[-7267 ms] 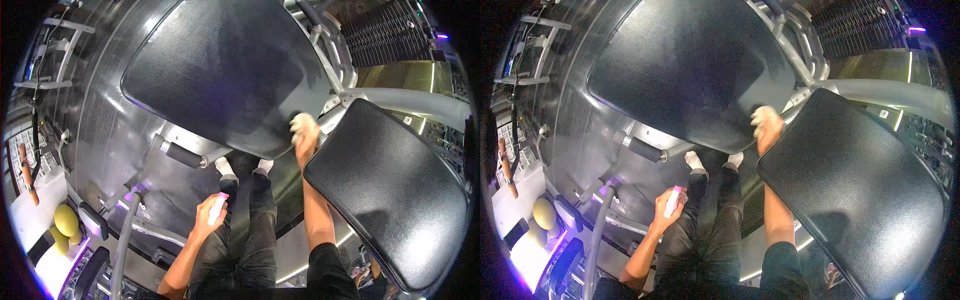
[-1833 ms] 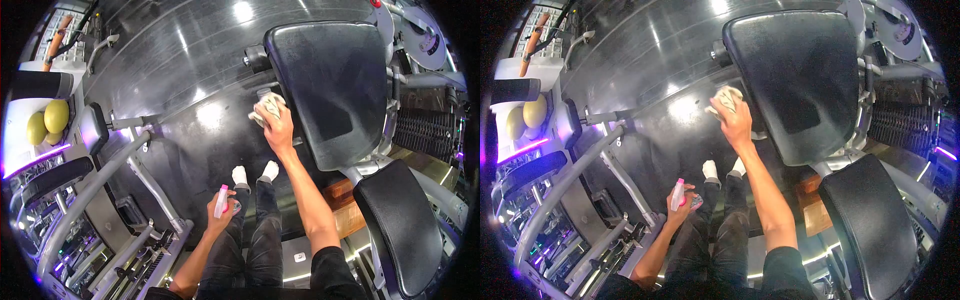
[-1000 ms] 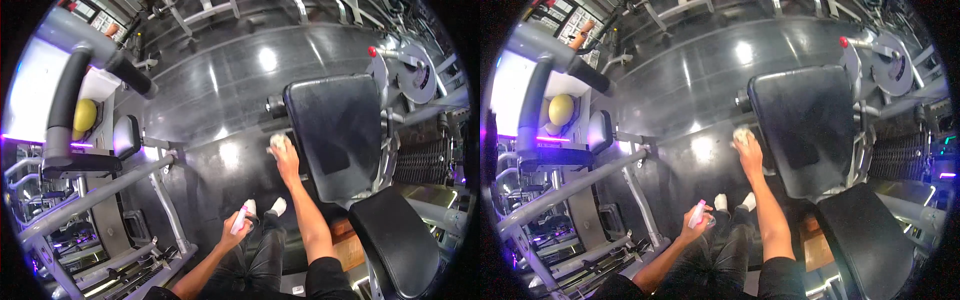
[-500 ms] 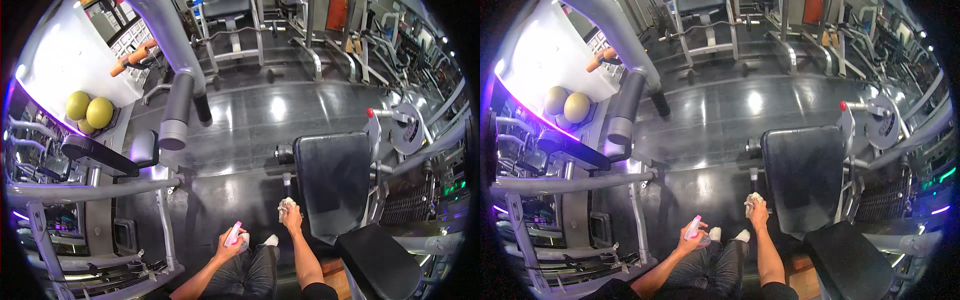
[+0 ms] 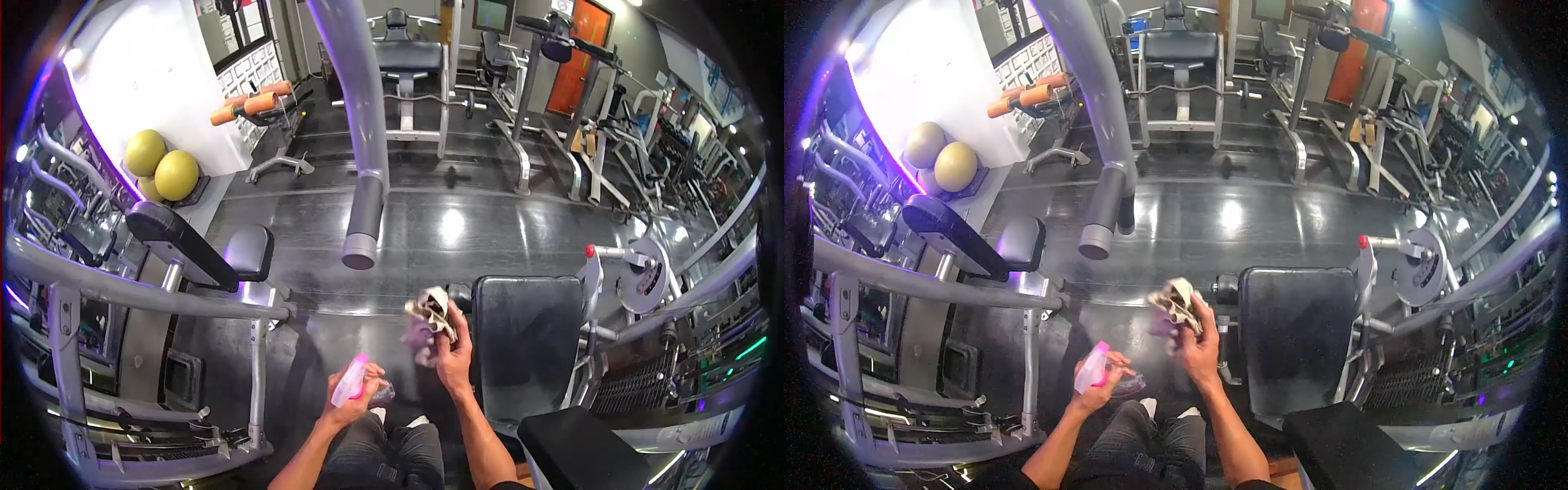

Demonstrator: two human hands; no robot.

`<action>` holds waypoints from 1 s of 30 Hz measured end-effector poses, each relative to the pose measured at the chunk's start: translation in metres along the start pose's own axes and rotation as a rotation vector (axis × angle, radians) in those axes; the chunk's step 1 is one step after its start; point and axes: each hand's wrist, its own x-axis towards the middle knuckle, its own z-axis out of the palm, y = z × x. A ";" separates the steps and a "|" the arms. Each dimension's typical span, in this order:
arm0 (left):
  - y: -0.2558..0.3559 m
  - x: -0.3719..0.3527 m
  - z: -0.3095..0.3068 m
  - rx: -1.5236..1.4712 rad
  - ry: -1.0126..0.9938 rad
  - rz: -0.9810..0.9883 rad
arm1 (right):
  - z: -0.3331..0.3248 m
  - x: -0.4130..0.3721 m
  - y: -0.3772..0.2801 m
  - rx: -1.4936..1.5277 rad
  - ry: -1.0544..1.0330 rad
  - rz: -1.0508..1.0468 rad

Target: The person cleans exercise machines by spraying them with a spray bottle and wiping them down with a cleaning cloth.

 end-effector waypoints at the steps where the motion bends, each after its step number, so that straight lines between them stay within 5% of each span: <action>1: 0.014 0.006 0.000 0.012 0.009 0.012 | 0.011 0.014 -0.022 -0.098 -0.014 -0.189; 6: 0.057 0.009 -0.004 -0.008 0.084 -0.025 | 0.089 0.090 -0.145 -0.487 -0.226 -0.697; 9: 0.060 0.002 -0.004 -0.060 0.102 -0.033 | 0.122 0.132 -0.158 -0.675 -0.370 -0.638; 11: 0.065 -0.003 -0.004 -0.062 0.102 -0.041 | 0.137 0.156 -0.150 -0.905 -0.431 -0.415; 14: 0.063 -0.015 -0.007 -0.063 0.135 -0.032 | 0.151 0.172 -0.148 -0.950 -0.330 -0.287; 19: 0.064 -0.023 -0.006 -0.175 0.199 -0.016 | 0.149 0.189 -0.131 -0.653 -0.142 -0.088; 23: 0.067 -0.022 -0.007 -0.125 0.197 -0.002 | 0.141 0.200 -0.106 -0.643 -0.229 -0.041; 25: 0.066 -0.021 -0.007 -0.148 0.203 0.017 | 0.140 0.180 -0.124 -0.862 -0.224 -0.429; 30: 0.076 -0.018 -0.007 -0.064 0.164 0.003 | 0.127 0.167 -0.146 -0.832 -0.481 -0.777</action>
